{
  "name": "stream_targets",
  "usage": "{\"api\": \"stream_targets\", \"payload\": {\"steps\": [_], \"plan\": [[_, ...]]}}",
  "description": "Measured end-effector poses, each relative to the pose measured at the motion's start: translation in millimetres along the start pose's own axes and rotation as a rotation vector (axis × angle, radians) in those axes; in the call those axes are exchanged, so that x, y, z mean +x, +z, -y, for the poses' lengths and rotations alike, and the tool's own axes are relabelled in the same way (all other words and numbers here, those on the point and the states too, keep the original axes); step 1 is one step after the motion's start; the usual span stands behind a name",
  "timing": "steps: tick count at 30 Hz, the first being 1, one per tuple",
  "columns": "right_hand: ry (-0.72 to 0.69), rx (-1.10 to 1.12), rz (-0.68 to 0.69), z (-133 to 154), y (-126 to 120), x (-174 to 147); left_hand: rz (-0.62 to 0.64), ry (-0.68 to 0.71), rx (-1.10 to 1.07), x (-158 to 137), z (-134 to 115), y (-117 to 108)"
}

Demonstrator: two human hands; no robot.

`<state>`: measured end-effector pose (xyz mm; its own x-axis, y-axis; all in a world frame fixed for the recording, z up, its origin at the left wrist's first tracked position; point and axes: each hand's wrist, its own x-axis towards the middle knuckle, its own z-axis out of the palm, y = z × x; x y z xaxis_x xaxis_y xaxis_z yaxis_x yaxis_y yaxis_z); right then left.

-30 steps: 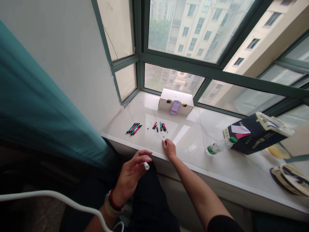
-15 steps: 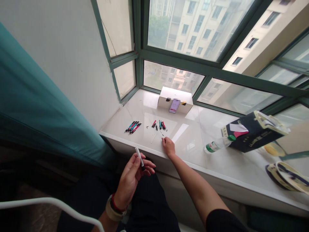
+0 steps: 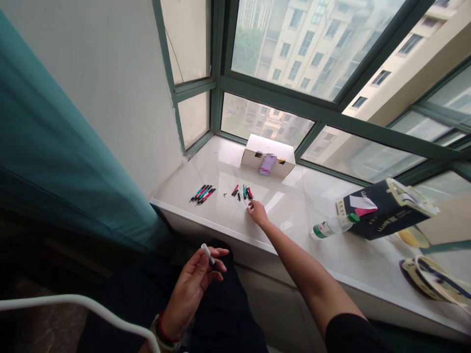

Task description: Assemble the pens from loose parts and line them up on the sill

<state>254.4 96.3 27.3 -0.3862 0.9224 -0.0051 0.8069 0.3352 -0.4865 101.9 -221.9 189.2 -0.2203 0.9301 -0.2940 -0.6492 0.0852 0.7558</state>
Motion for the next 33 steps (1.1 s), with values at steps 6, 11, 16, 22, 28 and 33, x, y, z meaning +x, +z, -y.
{"api": "stream_targets", "payload": {"steps": [6,11,16,22,28,33], "plan": [[0.106,0.000,0.020,-1,6,9,0.013,0.050,0.068,5,1,-7],[0.114,0.020,-0.002,-3,8,0,0.011,0.029,0.011,6,1,-7],[0.123,0.014,-0.061,-2,12,-6,-0.031,-0.003,-0.088,7,-7,-1],[0.127,0.015,-0.061,-1,15,-7,-0.015,-0.001,-0.055,6,-14,0],[0.135,0.028,-0.059,-4,16,-8,-0.026,0.119,0.111,4,-11,-1],[0.140,0.051,-0.036,-6,15,-6,-0.038,0.370,0.489,-1,-10,2]]}}
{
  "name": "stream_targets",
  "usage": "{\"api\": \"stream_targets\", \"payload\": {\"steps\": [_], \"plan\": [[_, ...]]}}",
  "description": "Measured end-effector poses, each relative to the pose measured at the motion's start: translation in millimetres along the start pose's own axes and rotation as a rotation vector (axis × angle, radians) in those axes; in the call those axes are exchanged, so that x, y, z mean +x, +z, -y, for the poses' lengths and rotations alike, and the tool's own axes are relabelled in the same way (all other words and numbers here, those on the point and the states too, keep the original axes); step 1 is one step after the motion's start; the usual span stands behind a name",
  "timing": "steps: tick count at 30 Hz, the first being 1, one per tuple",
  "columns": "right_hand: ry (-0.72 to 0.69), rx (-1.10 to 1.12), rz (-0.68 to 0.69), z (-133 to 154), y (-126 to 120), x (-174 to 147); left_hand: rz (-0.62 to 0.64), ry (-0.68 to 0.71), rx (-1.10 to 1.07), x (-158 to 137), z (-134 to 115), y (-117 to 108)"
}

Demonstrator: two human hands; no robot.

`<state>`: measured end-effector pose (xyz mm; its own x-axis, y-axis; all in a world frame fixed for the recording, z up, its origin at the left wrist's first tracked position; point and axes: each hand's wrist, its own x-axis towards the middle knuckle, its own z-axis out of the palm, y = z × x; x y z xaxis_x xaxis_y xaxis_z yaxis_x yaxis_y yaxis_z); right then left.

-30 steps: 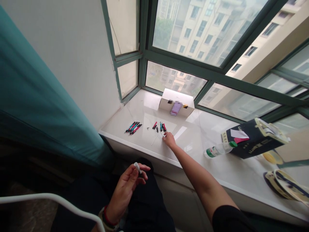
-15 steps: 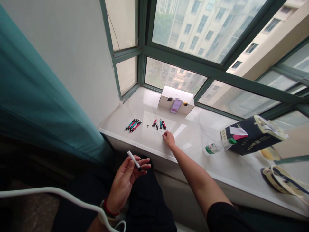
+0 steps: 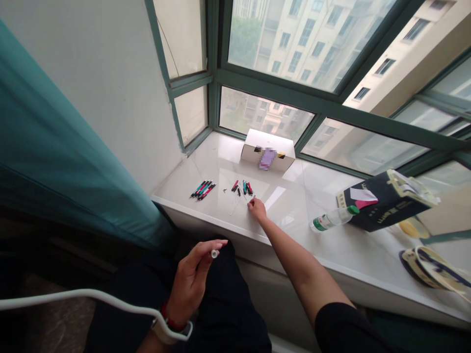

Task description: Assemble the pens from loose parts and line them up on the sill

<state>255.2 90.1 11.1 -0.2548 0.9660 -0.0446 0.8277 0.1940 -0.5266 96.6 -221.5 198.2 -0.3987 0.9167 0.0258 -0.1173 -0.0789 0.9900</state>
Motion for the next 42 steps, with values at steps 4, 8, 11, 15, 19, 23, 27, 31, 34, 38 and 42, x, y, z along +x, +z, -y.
{"api": "stream_targets", "payload": {"steps": [4,8,11,15,19,23,27,31,34,38,42], "plan": [[0.008,0.013,0.019,-1,-1,2,0.099,0.099,0.068,-1,-5,2],[0.014,0.021,0.029,-2,-2,4,0.130,0.106,0.070,1,-6,3],[0.023,0.063,0.024,-3,-2,4,0.122,0.081,0.041,2,-4,4],[0.068,0.173,0.012,-4,-2,3,0.115,0.065,0.022,2,-3,4],[0.142,0.323,0.009,-6,-2,5,0.118,0.077,0.043,1,-2,3],[0.228,0.543,0.031,-9,-8,6,0.095,0.059,0.054,0,-1,1],[0.288,0.772,0.047,-15,-18,2,0.067,0.014,0.101,0,2,-3],[0.316,0.902,0.051,-19,-24,-4,0.052,-0.018,0.144,0,5,-5],[0.345,0.908,0.050,-14,-25,-1,0.075,-0.010,0.171,0,8,-4],[0.370,0.799,0.073,3,-22,15,0.124,0.005,0.203,0,12,-3],[0.344,0.575,0.119,26,-16,36,0.145,-0.008,0.220,1,16,-4]]}}
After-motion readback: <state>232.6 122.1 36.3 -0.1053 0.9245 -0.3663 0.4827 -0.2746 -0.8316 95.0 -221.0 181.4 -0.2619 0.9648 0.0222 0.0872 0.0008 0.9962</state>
